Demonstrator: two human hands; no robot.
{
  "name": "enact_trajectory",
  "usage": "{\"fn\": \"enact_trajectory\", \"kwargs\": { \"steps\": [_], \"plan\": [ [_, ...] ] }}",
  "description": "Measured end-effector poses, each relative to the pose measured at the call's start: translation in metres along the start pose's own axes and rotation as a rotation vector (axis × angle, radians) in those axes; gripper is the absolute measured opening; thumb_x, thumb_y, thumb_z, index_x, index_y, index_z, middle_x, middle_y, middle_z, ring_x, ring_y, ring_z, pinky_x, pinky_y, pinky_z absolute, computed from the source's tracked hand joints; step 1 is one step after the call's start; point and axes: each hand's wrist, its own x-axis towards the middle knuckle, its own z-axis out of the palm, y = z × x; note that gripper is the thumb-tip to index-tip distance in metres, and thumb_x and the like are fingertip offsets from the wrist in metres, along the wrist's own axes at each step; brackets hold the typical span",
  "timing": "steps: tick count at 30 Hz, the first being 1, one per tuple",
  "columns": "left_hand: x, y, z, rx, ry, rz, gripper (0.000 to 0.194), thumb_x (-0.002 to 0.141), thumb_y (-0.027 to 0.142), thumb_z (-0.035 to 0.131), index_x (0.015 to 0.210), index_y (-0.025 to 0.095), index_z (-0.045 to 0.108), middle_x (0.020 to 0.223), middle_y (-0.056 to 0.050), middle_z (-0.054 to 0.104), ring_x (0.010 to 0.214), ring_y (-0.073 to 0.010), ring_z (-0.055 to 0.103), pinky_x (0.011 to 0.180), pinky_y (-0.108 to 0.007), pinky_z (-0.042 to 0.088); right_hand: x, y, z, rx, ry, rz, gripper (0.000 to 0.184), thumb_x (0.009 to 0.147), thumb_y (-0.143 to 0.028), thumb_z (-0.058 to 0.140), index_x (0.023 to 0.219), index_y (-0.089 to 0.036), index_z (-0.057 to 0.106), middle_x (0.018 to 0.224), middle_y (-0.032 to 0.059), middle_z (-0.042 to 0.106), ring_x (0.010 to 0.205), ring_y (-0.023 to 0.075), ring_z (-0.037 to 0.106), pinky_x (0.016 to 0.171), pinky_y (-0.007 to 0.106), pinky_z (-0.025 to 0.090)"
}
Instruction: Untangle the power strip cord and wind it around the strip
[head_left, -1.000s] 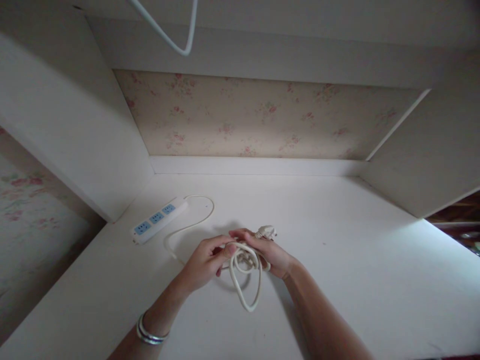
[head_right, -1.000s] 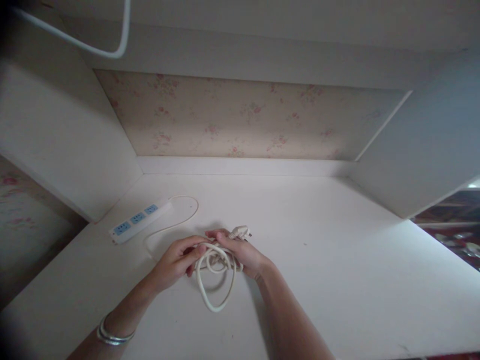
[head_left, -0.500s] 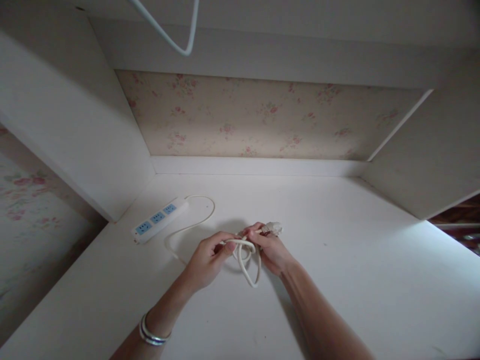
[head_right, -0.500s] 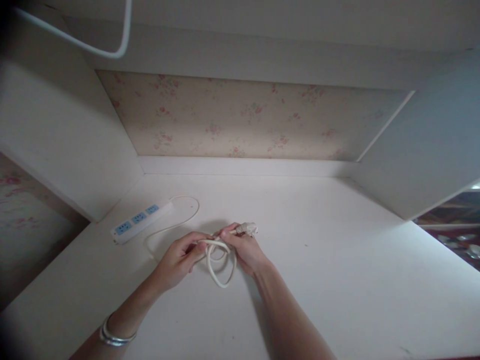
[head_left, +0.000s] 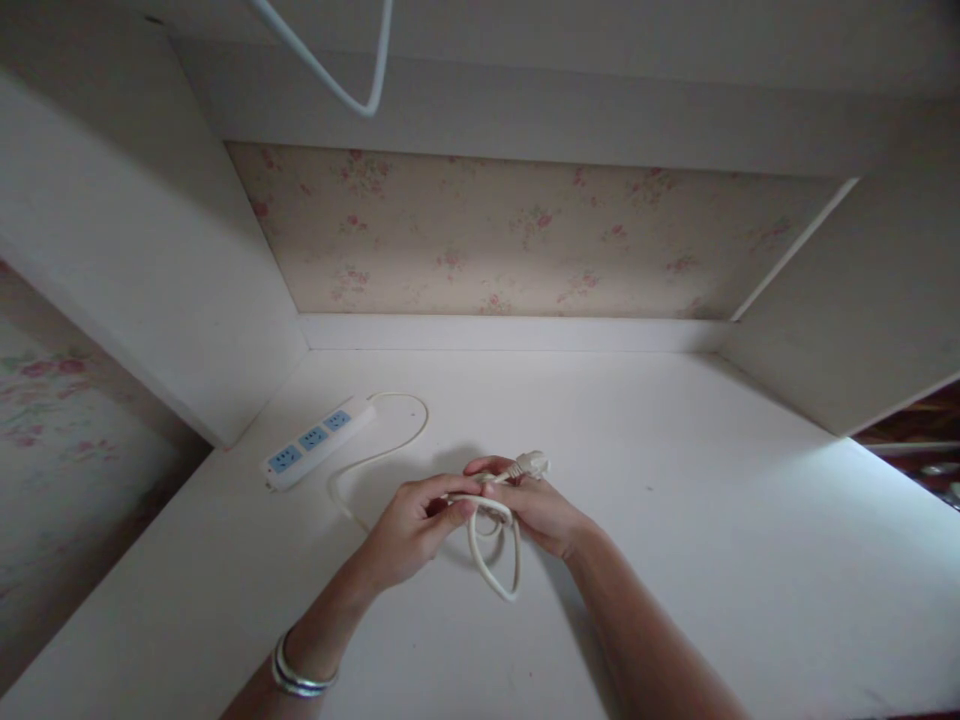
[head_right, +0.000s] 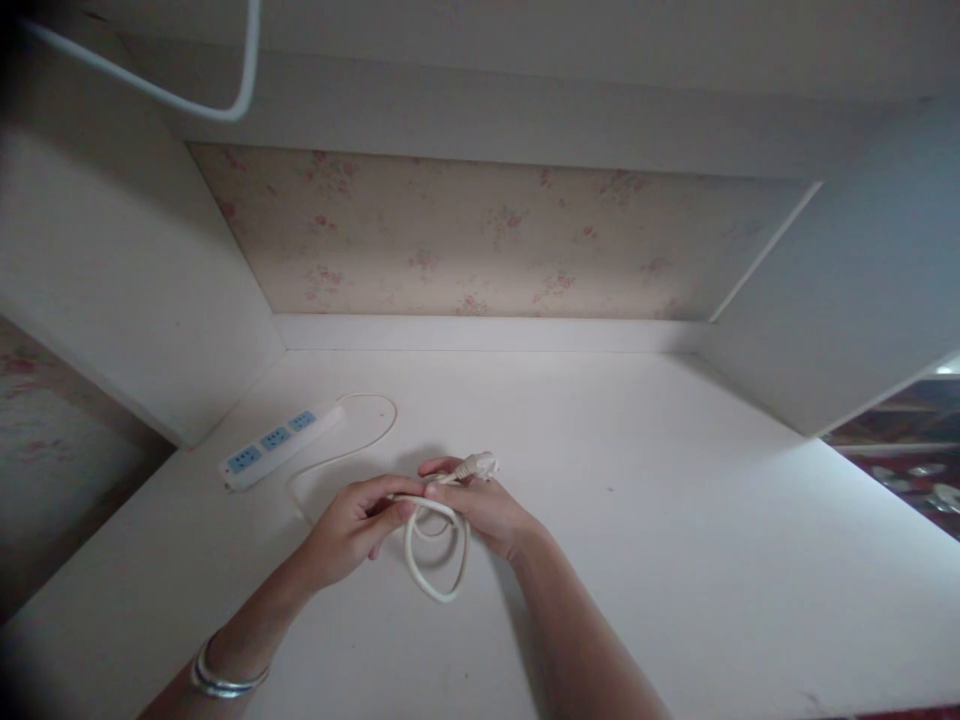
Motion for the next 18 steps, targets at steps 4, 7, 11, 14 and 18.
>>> {"fn": "enact_trajectory", "kwargs": {
  "steps": [4, 7, 11, 14, 18],
  "plan": [
    [0.001, 0.0, 0.001, -0.028, -0.022, 0.021, 0.034, 0.088, 0.04, 0.055, 0.113, 0.019, 0.065, 0.091, -0.005, 0.067, 0.047, -0.0043, 0.044, 0.04, -0.015, 0.034, -0.001, -0.003, 0.004, 0.053, 0.024, 0.012, 0.044, 0.07, -0.033, 0.078, 0.108, -0.018, 0.063, 0.087, 0.0037, 0.066, 0.077, 0.0147, 0.06, 0.07, 0.026, 0.044],
    [0.001, 0.001, 0.0, -0.004, -0.023, 0.02, 0.034, 0.087, 0.04, 0.055, 0.111, 0.019, 0.068, 0.077, -0.003, 0.067, 0.044, -0.0049, 0.043, 0.04, -0.016, 0.035, -0.002, -0.005, 0.006, 0.067, 0.019, 0.01, 0.042, 0.071, -0.033, 0.078, 0.108, -0.018, 0.063, 0.081, 0.002, 0.065, 0.072, 0.013, 0.059, 0.065, 0.024, 0.044],
    [0.001, 0.004, -0.001, 0.01, 0.003, 0.027, 0.034, 0.086, 0.04, 0.057, 0.106, 0.017, 0.072, 0.063, -0.002, 0.063, 0.044, -0.007, 0.045, 0.04, -0.017, 0.037, -0.002, -0.006, 0.007, 0.066, 0.051, 0.017, 0.04, 0.072, -0.036, 0.077, 0.105, -0.017, 0.065, 0.082, 0.0022, 0.065, 0.072, 0.0123, 0.059, 0.065, 0.023, 0.044],
    [0.001, 0.003, -0.001, -0.015, 0.025, 0.025, 0.035, 0.085, 0.04, 0.058, 0.105, 0.016, 0.072, 0.062, -0.003, 0.063, 0.042, -0.0062, 0.043, 0.036, -0.016, 0.035, -0.001, -0.006, 0.007, 0.068, 0.06, 0.032, 0.04, 0.073, -0.037, 0.076, 0.105, -0.017, 0.066, 0.088, 0.0043, 0.067, 0.076, 0.0134, 0.06, 0.068, 0.024, 0.046],
    [0.001, -0.006, -0.004, -0.065, 0.103, -0.018, 0.039, 0.083, 0.045, 0.059, 0.107, 0.015, 0.07, 0.057, 0.001, 0.056, 0.039, -0.0049, 0.038, 0.033, -0.015, 0.034, 0.001, -0.006, 0.004, 0.135, 0.04, -0.03, 0.042, 0.075, -0.036, 0.075, 0.11, -0.017, 0.062, 0.093, 0.0057, 0.068, 0.083, 0.0156, 0.062, 0.078, 0.027, 0.046]
  ]
}}
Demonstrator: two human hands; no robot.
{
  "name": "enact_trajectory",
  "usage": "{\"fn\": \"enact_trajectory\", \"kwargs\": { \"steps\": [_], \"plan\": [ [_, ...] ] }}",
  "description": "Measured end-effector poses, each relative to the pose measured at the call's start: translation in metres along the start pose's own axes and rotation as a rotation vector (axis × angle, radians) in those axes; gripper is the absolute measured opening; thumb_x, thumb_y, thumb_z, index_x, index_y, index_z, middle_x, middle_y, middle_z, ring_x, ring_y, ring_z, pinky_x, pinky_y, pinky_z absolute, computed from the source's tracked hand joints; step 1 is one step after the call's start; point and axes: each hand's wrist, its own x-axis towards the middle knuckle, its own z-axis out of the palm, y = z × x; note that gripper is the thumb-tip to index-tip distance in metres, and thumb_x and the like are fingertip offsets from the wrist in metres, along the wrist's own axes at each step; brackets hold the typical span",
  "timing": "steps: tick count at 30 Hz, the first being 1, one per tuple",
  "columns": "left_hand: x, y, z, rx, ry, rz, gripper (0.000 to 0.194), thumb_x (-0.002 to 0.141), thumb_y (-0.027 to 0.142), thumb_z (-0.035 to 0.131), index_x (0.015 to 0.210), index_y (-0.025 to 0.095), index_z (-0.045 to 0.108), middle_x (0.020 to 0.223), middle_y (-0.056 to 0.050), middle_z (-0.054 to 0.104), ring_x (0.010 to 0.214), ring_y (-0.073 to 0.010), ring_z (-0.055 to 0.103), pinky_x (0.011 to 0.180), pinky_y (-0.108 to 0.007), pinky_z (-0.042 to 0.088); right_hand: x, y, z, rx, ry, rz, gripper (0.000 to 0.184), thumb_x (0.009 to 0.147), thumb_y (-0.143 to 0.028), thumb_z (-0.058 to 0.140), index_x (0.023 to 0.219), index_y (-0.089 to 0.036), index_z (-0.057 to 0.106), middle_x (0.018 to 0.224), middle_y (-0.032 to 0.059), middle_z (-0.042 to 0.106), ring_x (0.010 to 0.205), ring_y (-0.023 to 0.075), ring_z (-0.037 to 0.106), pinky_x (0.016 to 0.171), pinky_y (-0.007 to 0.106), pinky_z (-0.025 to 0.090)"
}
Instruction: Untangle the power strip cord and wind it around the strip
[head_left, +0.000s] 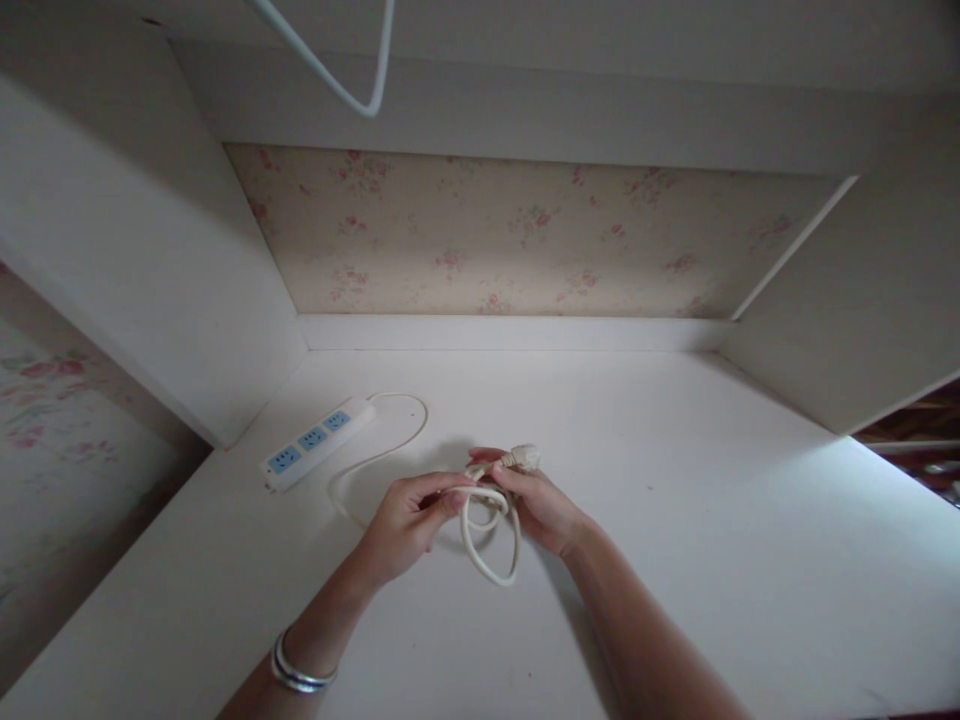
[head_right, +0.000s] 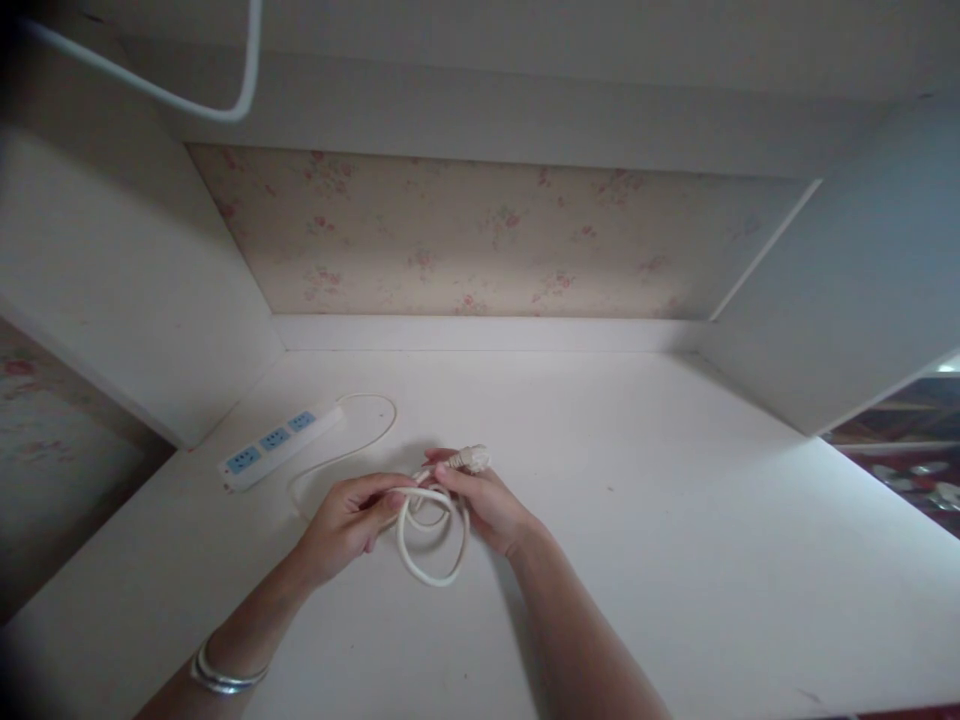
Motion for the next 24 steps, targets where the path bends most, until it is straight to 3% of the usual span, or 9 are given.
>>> {"fn": "enact_trajectory", "kwargs": {
  "steps": [6, 12, 17, 21, 24],
  "plan": [
    [0.002, -0.008, -0.004, -0.017, 0.093, -0.015, 0.044, 0.083, 0.048, 0.059, 0.11, 0.014, 0.067, 0.053, 0.006, 0.045, 0.038, -0.0037, 0.036, 0.032, -0.014, 0.031, 0.006, -0.001, -0.006, 0.135, 0.191, -0.201, 0.037, 0.077, -0.034, 0.073, 0.109, -0.024, 0.058, 0.081, -0.0011, 0.067, 0.073, 0.0125, 0.061, 0.073, 0.026, 0.046],
    [0.003, -0.001, 0.0, -0.002, 0.058, -0.042, 0.039, 0.083, 0.047, 0.059, 0.104, 0.015, 0.068, 0.06, 0.002, 0.056, 0.038, -0.003, 0.037, 0.033, -0.014, 0.031, 0.009, 0.003, -0.004, 0.005, 0.277, -0.358, 0.023, 0.077, -0.035, 0.073, 0.088, -0.021, 0.059, 0.087, 0.0017, 0.069, 0.077, 0.013, 0.061, 0.077, 0.027, 0.044],
    [0.001, 0.001, 0.002, -0.018, 0.058, -0.05, 0.037, 0.083, 0.046, 0.059, 0.105, 0.017, 0.067, 0.071, -0.001, 0.064, 0.039, -0.0031, 0.039, 0.033, -0.014, 0.031, 0.007, 0.003, -0.001, -0.137, 0.22, -0.307, 0.022, 0.08, -0.039, 0.068, 0.087, -0.019, 0.064, 0.087, 0.0034, 0.069, 0.077, 0.0145, 0.059, 0.08, 0.031, 0.043],
    [0.001, -0.001, 0.002, -0.018, 0.074, -0.069, 0.036, 0.083, 0.046, 0.059, 0.104, 0.017, 0.066, 0.061, 0.002, 0.059, 0.038, -0.0041, 0.039, 0.033, -0.014, 0.03, 0.003, 0.001, 0.003, -0.264, 0.128, -0.253, 0.026, 0.08, -0.042, 0.067, 0.092, -0.019, 0.069, 0.09, 0.0043, 0.068, 0.083, 0.017, 0.059, 0.083, 0.033, 0.042],
    [0.003, 0.001, 0.004, -0.025, 0.084, -0.051, 0.04, 0.083, 0.044, 0.06, 0.115, 0.018, 0.061, 0.069, 0.0, 0.063, 0.039, -0.0043, 0.04, 0.034, -0.015, 0.031, 0.0, 0.0, 0.006, -0.38, 0.062, -0.237, 0.032, 0.08, -0.045, 0.067, 0.098, -0.019, 0.071, 0.103, 0.0061, 0.067, 0.095, 0.0196, 0.058, 0.089, 0.035, 0.04]
  ]
}}
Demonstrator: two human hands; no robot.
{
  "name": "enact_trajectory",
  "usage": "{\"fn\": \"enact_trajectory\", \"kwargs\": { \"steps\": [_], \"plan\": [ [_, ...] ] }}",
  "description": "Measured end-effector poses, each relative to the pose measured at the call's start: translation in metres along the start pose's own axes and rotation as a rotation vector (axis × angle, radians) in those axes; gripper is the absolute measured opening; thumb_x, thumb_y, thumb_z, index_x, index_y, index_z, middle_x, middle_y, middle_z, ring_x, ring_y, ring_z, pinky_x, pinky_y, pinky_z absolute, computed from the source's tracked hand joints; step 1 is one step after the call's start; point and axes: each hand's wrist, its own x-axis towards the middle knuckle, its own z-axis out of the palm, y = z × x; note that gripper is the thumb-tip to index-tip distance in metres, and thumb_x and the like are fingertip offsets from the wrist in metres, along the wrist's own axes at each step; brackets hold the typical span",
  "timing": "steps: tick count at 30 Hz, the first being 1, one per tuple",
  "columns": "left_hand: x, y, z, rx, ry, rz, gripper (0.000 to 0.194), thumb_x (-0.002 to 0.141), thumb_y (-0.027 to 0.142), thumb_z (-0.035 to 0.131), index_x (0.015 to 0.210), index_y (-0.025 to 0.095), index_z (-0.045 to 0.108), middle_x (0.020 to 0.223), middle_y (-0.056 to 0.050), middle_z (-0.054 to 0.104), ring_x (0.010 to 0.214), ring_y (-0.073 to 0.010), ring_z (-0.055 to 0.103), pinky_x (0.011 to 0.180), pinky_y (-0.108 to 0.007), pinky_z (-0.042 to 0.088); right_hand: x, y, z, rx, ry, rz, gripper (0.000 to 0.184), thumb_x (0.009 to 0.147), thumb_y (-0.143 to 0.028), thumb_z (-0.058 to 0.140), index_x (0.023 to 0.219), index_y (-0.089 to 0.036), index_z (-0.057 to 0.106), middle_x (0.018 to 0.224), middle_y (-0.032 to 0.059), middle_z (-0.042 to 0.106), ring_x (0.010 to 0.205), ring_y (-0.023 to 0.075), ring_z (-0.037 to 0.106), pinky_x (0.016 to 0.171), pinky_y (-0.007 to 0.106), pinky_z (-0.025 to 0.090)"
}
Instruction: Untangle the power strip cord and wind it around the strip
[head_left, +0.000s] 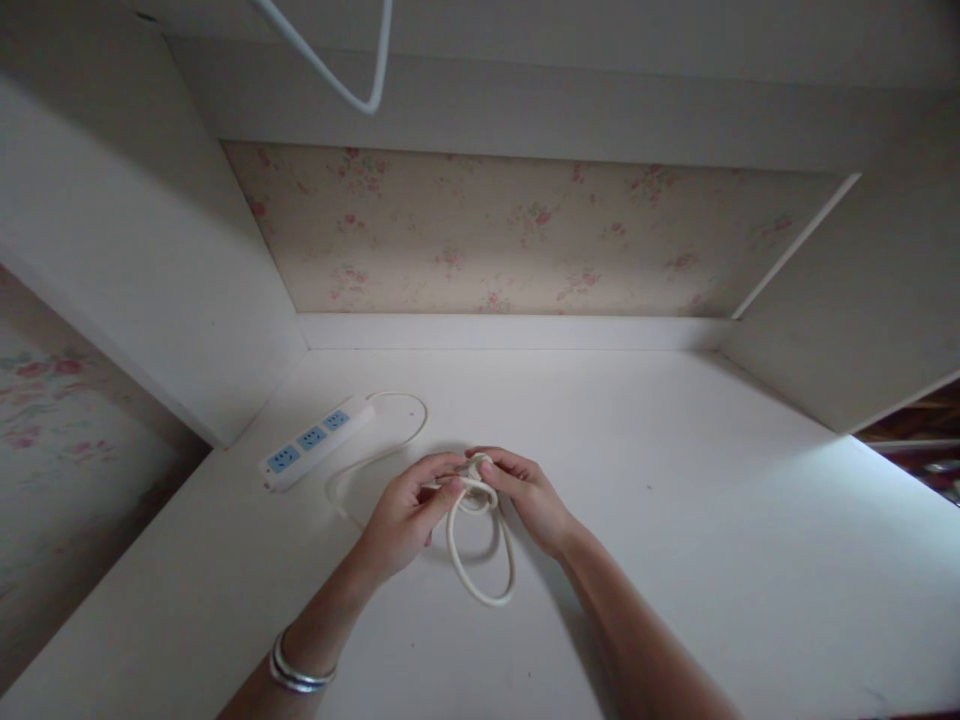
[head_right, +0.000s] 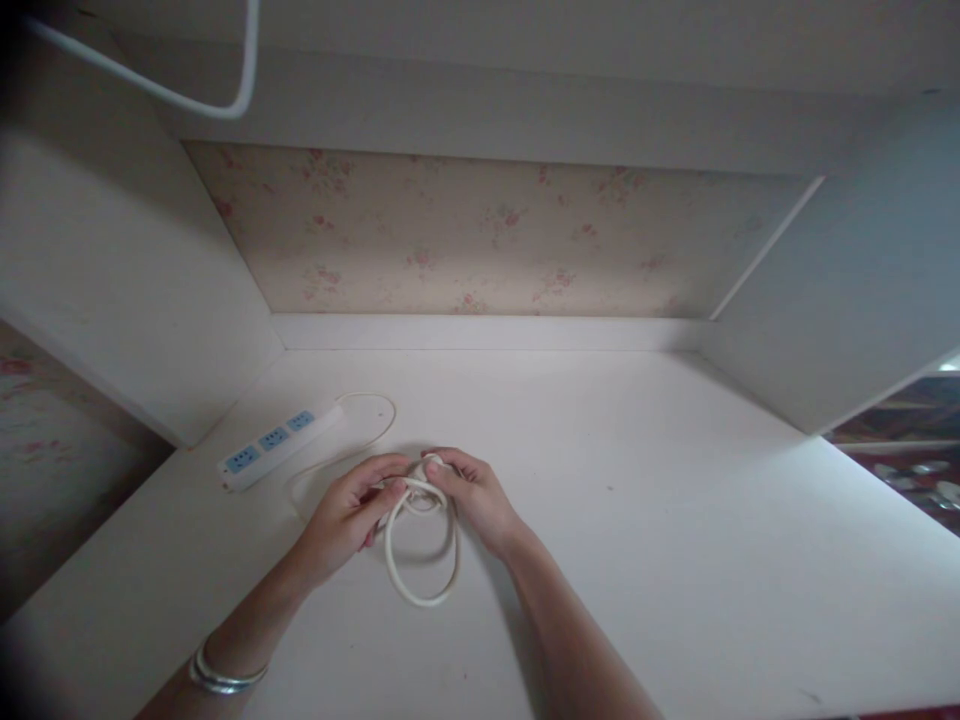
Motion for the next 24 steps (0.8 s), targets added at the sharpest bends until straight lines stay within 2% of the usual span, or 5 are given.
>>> {"fn": "enact_trajectory", "kwargs": {
  "steps": [4, 9, 14, 19, 24],
  "plan": [
    [0.001, 0.006, 0.002, 0.065, 0.019, 0.084, 0.042, 0.084, 0.039, 0.059, 0.122, 0.021, 0.06, 0.097, -0.007, 0.07, 0.063, -0.0121, 0.061, 0.049, -0.019, 0.045, -0.001, -0.001, 0.003, -0.081, -0.037, -0.034, 0.036, 0.083, -0.052, 0.06, 0.088, -0.019, 0.074, 0.12, 0.0072, 0.059, 0.107, 0.0218, 0.053, 0.096, 0.035, 0.038],
    [0.003, 0.005, 0.002, 0.139, 0.066, 0.109, 0.032, 0.088, 0.04, 0.052, 0.108, 0.02, 0.068, 0.086, -0.006, 0.072, 0.079, -0.0189, 0.065, 0.062, -0.024, 0.051, -0.001, 0.0, 0.005, -0.091, -0.099, -0.022, 0.046, 0.088, -0.057, 0.047, 0.084, -0.021, 0.075, 0.125, 0.0061, 0.053, 0.112, 0.0206, 0.05, 0.102, 0.036, 0.034],
    [0.007, -0.005, 0.0, 0.16, 0.188, 0.137, 0.032, 0.088, 0.041, 0.052, 0.103, 0.017, 0.067, 0.083, -0.005, 0.07, 0.074, -0.0159, 0.064, 0.065, -0.023, 0.05, -0.002, 0.005, 0.006, -0.247, -0.095, -0.123, 0.031, 0.082, -0.046, 0.064, 0.106, -0.027, 0.069, 0.127, 0.0063, 0.05, 0.128, 0.0235, 0.037, 0.106, 0.039, 0.032],
    [0.01, -0.009, -0.001, 0.142, 0.259, 0.121, 0.035, 0.087, 0.044, 0.053, 0.1, 0.015, 0.067, 0.079, -0.005, 0.069, 0.07, -0.0149, 0.063, 0.062, -0.021, 0.049, -0.003, 0.016, 0.009, -0.165, 0.051, -0.048, 0.068, 0.07, -0.038, 0.077, 0.13, -0.029, 0.046, 0.133, 0.0089, 0.045, 0.119, 0.0226, 0.048, 0.099, 0.041, 0.04],
    [0.009, -0.006, -0.003, 0.062, 0.366, 0.067, 0.041, 0.083, 0.05, 0.055, 0.099, 0.014, 0.065, 0.059, 0.001, 0.06, 0.047, -0.0102, 0.052, 0.041, -0.017, 0.038, -0.005, 0.021, 0.007, -0.143, 0.002, 0.051, 0.094, 0.058, -0.028, 0.086, 0.137, -0.027, 0.035, 0.123, 0.0081, 0.054, 0.11, 0.0203, 0.055, 0.092, 0.036, 0.045]
  ]
}}
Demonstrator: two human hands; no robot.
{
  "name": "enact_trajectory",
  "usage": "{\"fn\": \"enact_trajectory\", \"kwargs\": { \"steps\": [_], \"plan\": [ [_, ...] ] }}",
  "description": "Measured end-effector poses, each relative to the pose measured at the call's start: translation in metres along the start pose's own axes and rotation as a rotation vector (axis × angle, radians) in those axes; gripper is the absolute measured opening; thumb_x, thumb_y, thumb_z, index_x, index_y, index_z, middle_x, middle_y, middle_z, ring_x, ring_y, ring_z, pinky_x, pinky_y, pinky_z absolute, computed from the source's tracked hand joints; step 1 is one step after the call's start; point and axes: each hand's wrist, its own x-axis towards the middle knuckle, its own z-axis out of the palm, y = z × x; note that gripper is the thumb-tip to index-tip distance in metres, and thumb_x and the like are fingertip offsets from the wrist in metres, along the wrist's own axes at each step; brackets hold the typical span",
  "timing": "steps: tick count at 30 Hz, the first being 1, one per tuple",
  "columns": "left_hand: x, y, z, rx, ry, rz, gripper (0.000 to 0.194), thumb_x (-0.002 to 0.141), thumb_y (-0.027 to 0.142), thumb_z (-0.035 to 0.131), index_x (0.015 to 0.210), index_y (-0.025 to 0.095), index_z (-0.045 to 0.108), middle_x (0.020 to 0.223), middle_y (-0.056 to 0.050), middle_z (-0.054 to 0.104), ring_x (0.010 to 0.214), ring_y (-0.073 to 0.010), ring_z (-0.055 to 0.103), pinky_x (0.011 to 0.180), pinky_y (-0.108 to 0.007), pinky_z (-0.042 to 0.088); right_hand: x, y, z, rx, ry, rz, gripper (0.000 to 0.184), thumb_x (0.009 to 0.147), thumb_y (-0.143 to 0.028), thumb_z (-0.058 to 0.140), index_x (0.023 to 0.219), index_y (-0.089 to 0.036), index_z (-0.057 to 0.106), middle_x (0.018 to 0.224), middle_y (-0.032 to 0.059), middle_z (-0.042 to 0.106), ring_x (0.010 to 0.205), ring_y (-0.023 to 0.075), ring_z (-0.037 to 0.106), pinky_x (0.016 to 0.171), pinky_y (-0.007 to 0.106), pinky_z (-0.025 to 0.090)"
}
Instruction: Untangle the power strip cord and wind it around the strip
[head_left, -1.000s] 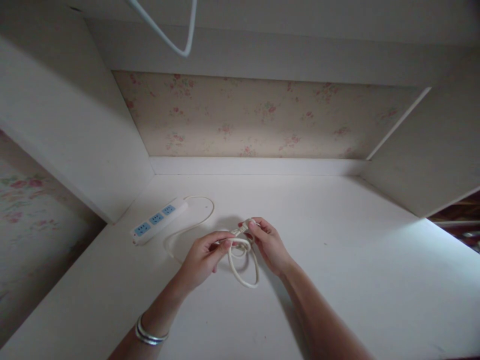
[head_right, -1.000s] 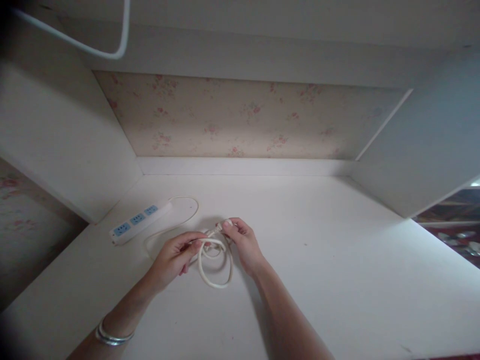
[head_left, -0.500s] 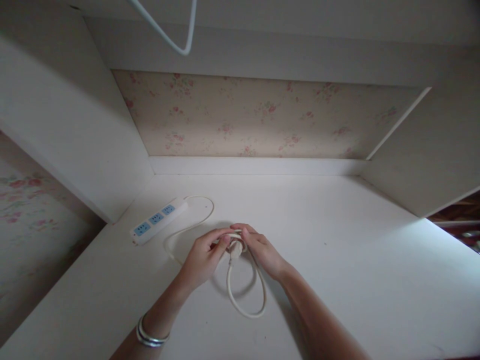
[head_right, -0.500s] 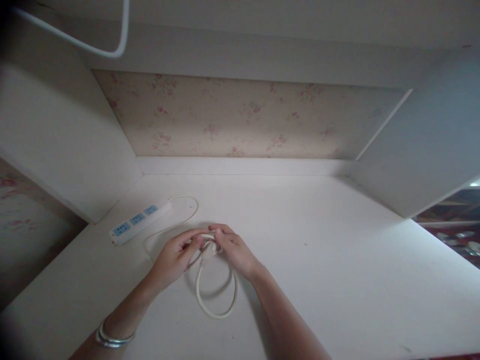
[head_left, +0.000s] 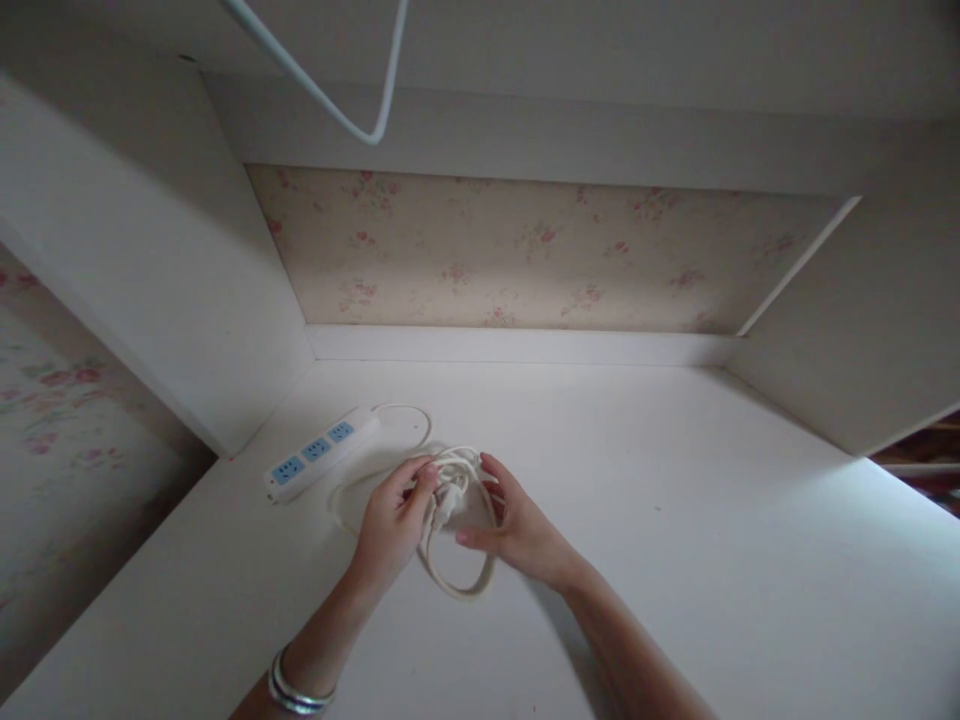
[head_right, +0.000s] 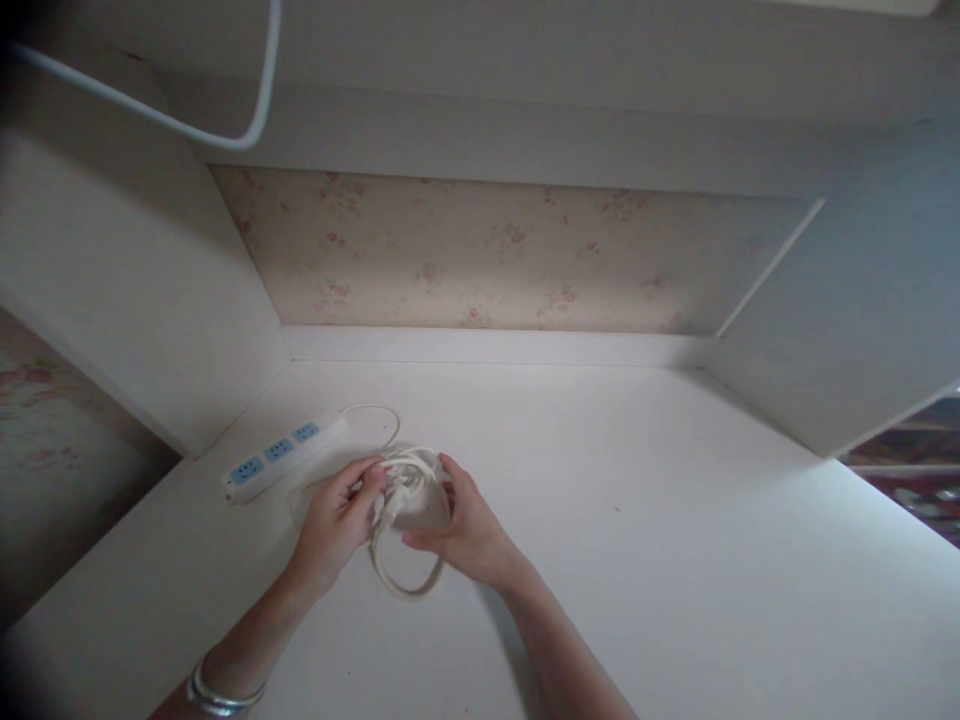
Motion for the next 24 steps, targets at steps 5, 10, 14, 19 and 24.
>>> {"fn": "enact_trajectory", "kwargs": {
  "steps": [5, 10, 14, 19, 24],
  "plan": [
    [0.001, 0.003, -0.007, -0.115, 0.119, -0.023, 0.034, 0.084, 0.05, 0.055, 0.086, 0.016, 0.061, 0.044, 0.008, 0.04, 0.035, -0.0054, 0.032, 0.033, -0.015, 0.026, 0.001, -0.003, -0.003, 0.072, -0.053, 0.158, 0.042, 0.075, -0.046, 0.07, 0.103, -0.018, 0.058, 0.076, 0.0001, 0.061, 0.066, 0.0134, 0.059, 0.063, 0.029, 0.048],
    [-0.003, 0.006, -0.01, 0.002, 0.085, 0.082, 0.032, 0.09, 0.042, 0.047, 0.074, 0.017, 0.059, 0.043, 0.007, 0.037, 0.04, -0.0077, 0.034, 0.04, -0.018, 0.03, 0.006, -0.011, -0.011, 0.324, 0.191, 0.162, 0.034, 0.081, -0.052, 0.062, 0.08, -0.019, 0.055, 0.06, -0.0051, 0.052, 0.042, 0.0054, 0.045, 0.042, 0.019, 0.031],
    [-0.007, 0.009, -0.006, 0.232, -0.031, 0.345, 0.026, 0.087, 0.03, 0.052, 0.065, 0.017, 0.058, 0.061, 0.0, 0.052, 0.059, -0.0111, 0.048, 0.058, -0.02, 0.04, 0.008, -0.019, -0.02, 0.475, 0.342, 0.073, 0.029, 0.079, -0.046, 0.067, 0.096, -0.023, 0.062, 0.086, -0.0019, 0.062, 0.044, 0.0025, 0.041, 0.036, 0.017, 0.024],
    [-0.01, 0.004, -0.005, 0.215, -0.019, 0.365, 0.012, 0.084, 0.025, 0.056, 0.093, 0.018, 0.061, 0.082, -0.002, 0.06, 0.058, -0.0096, 0.051, 0.055, -0.02, 0.041, 0.0, -0.034, -0.018, 0.682, 0.127, 0.023, 0.035, 0.082, -0.04, 0.064, 0.116, -0.031, 0.061, 0.139, 0.0013, 0.049, 0.074, 0.0115, 0.061, 0.054, 0.023, 0.049],
    [-0.007, 0.001, -0.007, 0.041, 0.177, 0.186, 0.036, 0.078, 0.025, 0.061, 0.111, 0.021, 0.047, 0.085, 0.002, 0.056, 0.043, -0.0028, 0.04, 0.039, -0.016, 0.031, -0.007, -0.043, -0.015, 0.718, 0.082, -0.091, 0.043, 0.083, -0.034, 0.063, 0.124, -0.038, 0.055, 0.152, -0.0038, 0.029, 0.096, 0.0185, 0.06, 0.076, 0.039, 0.055]
  ]
}}
